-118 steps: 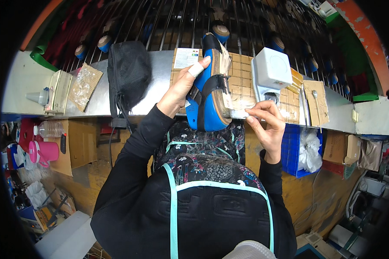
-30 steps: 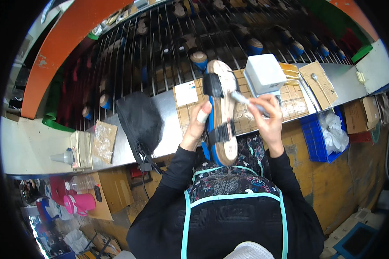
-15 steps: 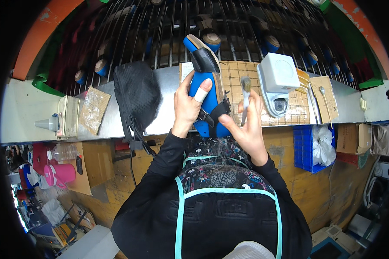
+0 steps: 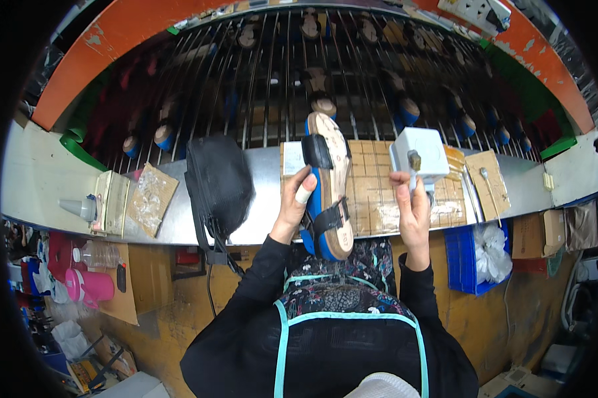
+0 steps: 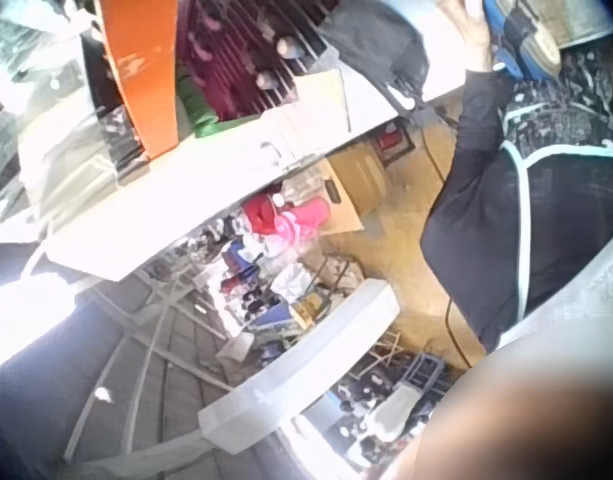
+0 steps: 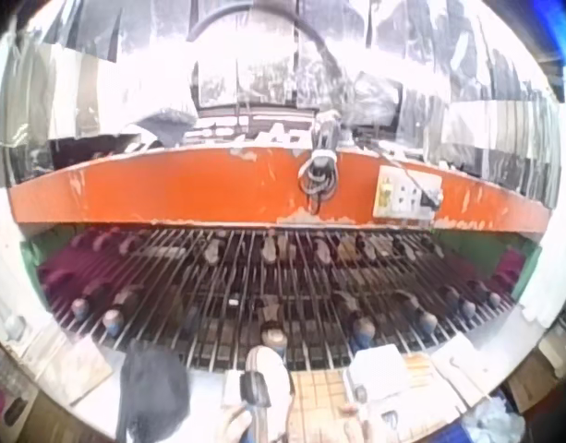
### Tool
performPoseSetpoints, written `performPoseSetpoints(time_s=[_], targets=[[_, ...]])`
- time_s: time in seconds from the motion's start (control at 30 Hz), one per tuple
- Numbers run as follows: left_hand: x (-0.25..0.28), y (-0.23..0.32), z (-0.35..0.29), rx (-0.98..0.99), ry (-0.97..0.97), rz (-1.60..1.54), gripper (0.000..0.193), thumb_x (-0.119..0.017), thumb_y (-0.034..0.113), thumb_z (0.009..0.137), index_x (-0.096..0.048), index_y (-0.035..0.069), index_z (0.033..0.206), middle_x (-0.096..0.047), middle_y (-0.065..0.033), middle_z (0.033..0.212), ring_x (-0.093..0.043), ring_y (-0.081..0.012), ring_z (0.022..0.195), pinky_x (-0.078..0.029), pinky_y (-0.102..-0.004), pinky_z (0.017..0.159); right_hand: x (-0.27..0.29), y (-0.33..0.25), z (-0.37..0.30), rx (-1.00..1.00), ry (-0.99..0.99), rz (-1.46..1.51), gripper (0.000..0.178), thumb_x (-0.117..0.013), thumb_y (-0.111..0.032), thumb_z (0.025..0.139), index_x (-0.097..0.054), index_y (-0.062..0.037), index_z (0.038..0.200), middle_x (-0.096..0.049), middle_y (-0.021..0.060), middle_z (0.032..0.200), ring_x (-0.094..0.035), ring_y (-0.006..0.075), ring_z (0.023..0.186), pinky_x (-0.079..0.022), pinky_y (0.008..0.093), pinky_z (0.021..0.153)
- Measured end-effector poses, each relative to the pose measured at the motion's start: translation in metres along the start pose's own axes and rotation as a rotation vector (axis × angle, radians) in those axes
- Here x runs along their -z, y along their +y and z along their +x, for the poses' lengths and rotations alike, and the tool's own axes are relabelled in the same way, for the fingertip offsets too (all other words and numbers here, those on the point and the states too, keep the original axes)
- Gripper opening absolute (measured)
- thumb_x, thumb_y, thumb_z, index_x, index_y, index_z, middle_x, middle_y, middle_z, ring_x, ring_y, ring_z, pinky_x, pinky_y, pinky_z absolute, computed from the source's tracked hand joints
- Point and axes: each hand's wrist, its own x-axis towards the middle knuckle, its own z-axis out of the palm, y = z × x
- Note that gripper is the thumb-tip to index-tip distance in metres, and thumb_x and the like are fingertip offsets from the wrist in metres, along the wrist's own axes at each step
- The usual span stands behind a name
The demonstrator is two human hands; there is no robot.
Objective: The person repeatedly applies glue to the sole and strap of a blue sandal using a small brush. They rotate the sandal to reach different areas and periodically dip the brush into a container of glue.
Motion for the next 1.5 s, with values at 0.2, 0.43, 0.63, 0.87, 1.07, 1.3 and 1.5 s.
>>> performPoseSetpoints(time_s=[0.2, 0.43, 0.63, 0.87, 1.07, 1.3, 1.5], targets=[[0.001, 0.008, 0.039, 0.277, -0.029, -0.919, 0.068, -0.056, 0.059, 0.089, -0.05, 0.006, 0.13, -0.066, -0.0091, 0.107, -0.066, -0.0168, 0.09, -0.056, -0.0306, 0.079, -0.009, 0.038, 0.002, -0.15, -0.062, -0.157, 0.028, -0.074, -0.02, 0.085, -0.055, -0.0003, 0.094, -0.056, 0.0009, 0.086, -0.051, 0.0103, 0.076, -0.044, 0.0243, 0.069], [0.063, 0.006, 0.161, 0.182, 0.283, -0.764, 0.067, -0.043, 0.078, 0.081, -0.058, 0.019, 0.108, -0.062, -0.0053, 0.096, -0.053, -0.0221, 0.077, -0.038, -0.0351, 0.069, -0.025, 0.075, -0.022, -0.04, -0.151, -0.738, 0.033, -0.079, -0.021, 0.073, -0.053, -0.0029, 0.082, -0.054, 0.0157, 0.081, -0.058, 0.0392, 0.075, -0.046, 0.0486, 0.065], [0.133, -0.016, 0.206, 0.384, 0.496, -0.781, 0.055, -0.046, 0.077, 0.079, -0.06, 0.028, 0.098, -0.063, 0.0, 0.09, -0.057, -0.0235, 0.077, -0.028, -0.0354, 0.064, -0.024, 0.085, -0.018, 0.016, -0.07, -0.707, 0.015, -0.065, -0.005, 0.08, -0.051, -0.0011, 0.08, -0.061, 0.0189, 0.074, -0.061, 0.0418, 0.071, -0.045, 0.0508, 0.063], [0.153, -0.04, 0.204, 0.226, 0.882, -0.877, 0.057, -0.05, 0.069, 0.083, -0.051, 0.025, 0.118, -0.061, -0.0115, 0.11, -0.063, -0.0345, 0.09, -0.032, -0.0408, 0.073, -0.041, 0.065, 0.019, -0.038, -0.178, -0.559, 0.026, -0.066, -0.018, 0.087, -0.048, -0.0019, 0.079, -0.058, 0.0203, 0.065, -0.061, 0.0402, 0.062, -0.043, 0.0467, 0.054], [0.104, -0.02, 0.17, 0.074, 0.873, -0.673, 0.104, -0.042, 0.081, 0.08, 0.025, 0.037, 0.147, -0.019, -0.0203, 0.154, -0.058, -0.0466, 0.11, -0.044, -0.0473, 0.087, -0.114, 0.089, 0.138, 0.228, -0.037, -0.522, 0.028, -0.067, -0.021, 0.086, -0.047, -0.0019, 0.084, -0.056, 0.0185, 0.082, -0.055, 0.0402, 0.075, -0.043, 0.0496, 0.065], [0.023, -0.029, 0.118, -0.261, 0.674, -0.398, 0.079, -0.055, 0.045, 0.095, -0.01, 0.014, 0.153, -0.019, -0.0212, 0.153, -0.051, -0.0389, 0.121, -0.041, -0.0406, 0.104, -0.178, 0.129, 0.216, -0.007, -0.191, -0.741, 0.074, -0.072, -0.052, 0.07, -0.053, 0.0051, 0.114, -0.065, 0.0272, 0.1, -0.065, 0.0429, 0.094, -0.052, 0.0476, 0.082], [0.029, -0.032, 0.123, 0.092, 0.429, -0.629, 0.082, -0.056, 0.057, 0.09, -0.018, 0.017, 0.151, -0.026, -0.0271, 0.149, -0.045, -0.0412, 0.128, -0.031, -0.0493, 0.108, -0.144, 0.096, 0.225, -0.094, -0.03, -0.516, 0.058, -0.069, -0.041, 0.066, -0.057, 0.0018, 0.104, -0.068, 0.0231, 0.093, -0.066, 0.0416, 0.091, -0.052, 0.0456, 0.081]])
